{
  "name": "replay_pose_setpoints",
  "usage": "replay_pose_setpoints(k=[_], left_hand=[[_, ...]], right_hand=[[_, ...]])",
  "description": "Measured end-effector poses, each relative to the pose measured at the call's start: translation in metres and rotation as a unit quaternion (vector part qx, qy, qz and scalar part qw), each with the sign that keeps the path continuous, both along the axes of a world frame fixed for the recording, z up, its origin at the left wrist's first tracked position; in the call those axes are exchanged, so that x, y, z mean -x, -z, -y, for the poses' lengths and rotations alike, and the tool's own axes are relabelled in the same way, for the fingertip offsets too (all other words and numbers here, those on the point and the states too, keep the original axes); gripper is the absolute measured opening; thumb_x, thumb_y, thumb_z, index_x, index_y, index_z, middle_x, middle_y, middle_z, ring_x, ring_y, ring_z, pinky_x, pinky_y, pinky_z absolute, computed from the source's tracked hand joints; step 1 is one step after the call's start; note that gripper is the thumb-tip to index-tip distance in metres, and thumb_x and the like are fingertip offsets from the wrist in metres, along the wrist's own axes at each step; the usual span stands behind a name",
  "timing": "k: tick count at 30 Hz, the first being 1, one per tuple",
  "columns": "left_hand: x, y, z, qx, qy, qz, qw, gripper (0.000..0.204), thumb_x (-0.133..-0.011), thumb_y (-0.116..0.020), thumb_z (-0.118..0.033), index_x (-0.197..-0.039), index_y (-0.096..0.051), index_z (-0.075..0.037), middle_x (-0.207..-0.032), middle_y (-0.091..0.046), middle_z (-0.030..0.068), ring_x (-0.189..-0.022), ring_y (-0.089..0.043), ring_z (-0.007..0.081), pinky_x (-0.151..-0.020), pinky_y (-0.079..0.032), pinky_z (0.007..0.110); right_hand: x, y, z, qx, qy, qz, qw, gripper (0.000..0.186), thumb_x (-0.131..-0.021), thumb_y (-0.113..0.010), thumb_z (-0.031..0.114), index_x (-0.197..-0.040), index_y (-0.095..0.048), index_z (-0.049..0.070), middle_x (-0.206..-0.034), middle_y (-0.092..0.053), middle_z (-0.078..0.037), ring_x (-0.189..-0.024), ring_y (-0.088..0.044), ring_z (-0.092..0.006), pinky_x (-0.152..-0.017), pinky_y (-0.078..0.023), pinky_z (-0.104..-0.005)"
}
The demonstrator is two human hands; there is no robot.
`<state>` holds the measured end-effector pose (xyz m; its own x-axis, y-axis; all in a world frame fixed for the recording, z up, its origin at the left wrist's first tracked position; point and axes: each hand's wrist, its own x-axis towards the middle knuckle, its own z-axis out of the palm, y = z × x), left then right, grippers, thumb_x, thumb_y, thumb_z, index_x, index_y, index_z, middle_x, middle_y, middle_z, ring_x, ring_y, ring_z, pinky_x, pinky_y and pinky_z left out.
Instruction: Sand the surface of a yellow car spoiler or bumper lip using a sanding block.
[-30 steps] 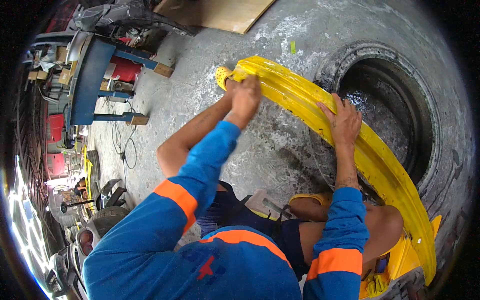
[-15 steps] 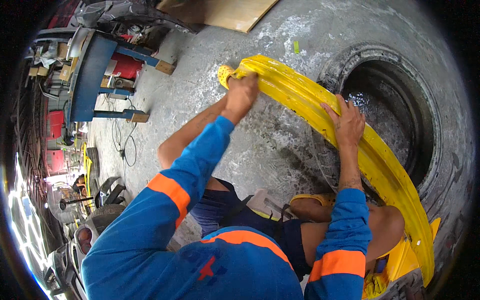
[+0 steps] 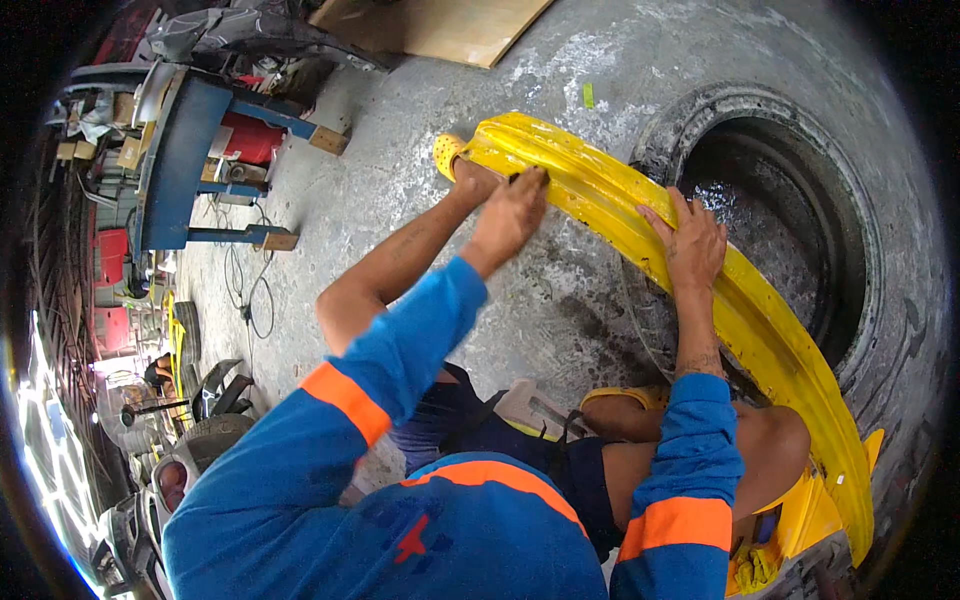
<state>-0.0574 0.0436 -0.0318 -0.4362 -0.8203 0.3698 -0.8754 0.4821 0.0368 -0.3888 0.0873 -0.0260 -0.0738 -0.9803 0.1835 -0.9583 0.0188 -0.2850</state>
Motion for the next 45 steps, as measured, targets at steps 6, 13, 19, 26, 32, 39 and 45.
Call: replay_pose_setpoints(k=[6, 13, 19, 26, 32, 39, 45], left_hand=[[-0.017, 0.003, 0.000, -0.025, 0.011, 0.094, 0.995, 0.017, -0.091, -0.064, -0.006, -0.105, -0.068, 0.002, -0.097, -0.067, 0.0181, -0.083, -0.067, 0.0372, -0.077, -0.053, 0.050], [-0.013, -0.010, -0.008, 0.100, -0.098, 0.002, 0.990, 0.024, -0.097, -0.057, -0.014, -0.111, -0.068, 0.002, -0.103, -0.070, 0.0200, -0.104, -0.068, 0.0397, -0.089, -0.052, 0.055], [-0.017, -0.015, -0.007, -0.065, -0.159, 0.109, 0.979, 0.028, -0.099, -0.056, -0.016, -0.114, -0.069, 0.004, -0.123, -0.070, 0.0245, -0.120, -0.064, 0.0416, -0.103, -0.048, 0.052], [-0.017, -0.005, -0.005, -0.037, -0.069, 0.065, 0.995, 0.028, -0.097, -0.058, -0.016, -0.115, -0.068, 0.004, -0.109, -0.068, 0.0226, -0.104, -0.064, 0.0422, -0.092, -0.049, 0.050], [-0.024, 0.000, 0.008, 0.023, -0.024, 0.039, 0.999, 0.034, -0.100, -0.057, -0.020, -0.121, -0.067, 0.005, -0.118, -0.068, 0.0250, -0.111, -0.064, 0.0426, -0.097, -0.049, 0.051], [-0.019, -0.001, 0.015, -0.060, -0.083, -0.034, 0.994, 0.027, -0.101, -0.056, -0.019, -0.111, -0.067, 0.003, -0.118, -0.069, 0.0246, -0.120, -0.062, 0.0428, -0.101, -0.048, 0.054], [-0.019, 0.000, 0.019, 0.148, -0.061, -0.047, 0.986, 0.023, -0.101, -0.054, -0.015, -0.112, -0.067, 0.000, -0.106, -0.073, 0.0175, -0.097, -0.071, 0.0385, -0.080, -0.053, 0.052]], right_hand=[[0.001, -0.001, -0.001, -0.014, 0.000, 0.009, 1.000, 0.071, -0.089, -0.066, 0.071, -0.138, -0.070, 0.020, -0.122, -0.071, -0.016, -0.115, -0.066, -0.0352, -0.101, -0.048, -0.0555], [0.000, -0.004, -0.002, -0.013, 0.000, -0.004, 1.000, 0.070, -0.091, -0.065, 0.070, -0.139, -0.069, 0.020, -0.120, -0.071, -0.016, -0.114, -0.066, -0.0362, -0.102, -0.047, -0.0581], [0.001, -0.005, -0.002, -0.029, -0.017, 0.021, 0.999, 0.071, -0.091, -0.063, 0.071, -0.139, -0.068, 0.019, -0.124, -0.070, -0.017, -0.118, -0.065, -0.0367, -0.106, -0.044, -0.0591], [0.000, -0.003, -0.002, 0.012, -0.015, 0.002, 1.000, 0.069, -0.092, -0.063, 0.069, -0.138, -0.069, 0.018, -0.118, -0.070, -0.016, -0.114, -0.065, -0.0361, -0.104, -0.045, -0.0577], [0.002, -0.006, 0.000, -0.037, -0.002, 0.016, 0.999, 0.070, -0.092, -0.063, 0.070, -0.138, -0.069, 0.018, -0.123, -0.070, -0.018, -0.116, -0.065, -0.0372, -0.104, -0.045, -0.0563], [0.001, -0.004, 0.000, -0.014, -0.009, 0.026, 1.000, 0.068, -0.092, -0.066, 0.068, -0.137, -0.070, 0.018, -0.122, -0.071, -0.019, -0.115, -0.065, -0.0368, -0.102, -0.046, -0.0551], [0.002, -0.004, -0.001, -0.023, -0.008, 0.025, 0.999, 0.067, -0.091, -0.066, 0.067, -0.135, -0.071, 0.017, -0.116, -0.071, -0.017, -0.111, -0.066, -0.0364, -0.099, -0.047, -0.0555]])
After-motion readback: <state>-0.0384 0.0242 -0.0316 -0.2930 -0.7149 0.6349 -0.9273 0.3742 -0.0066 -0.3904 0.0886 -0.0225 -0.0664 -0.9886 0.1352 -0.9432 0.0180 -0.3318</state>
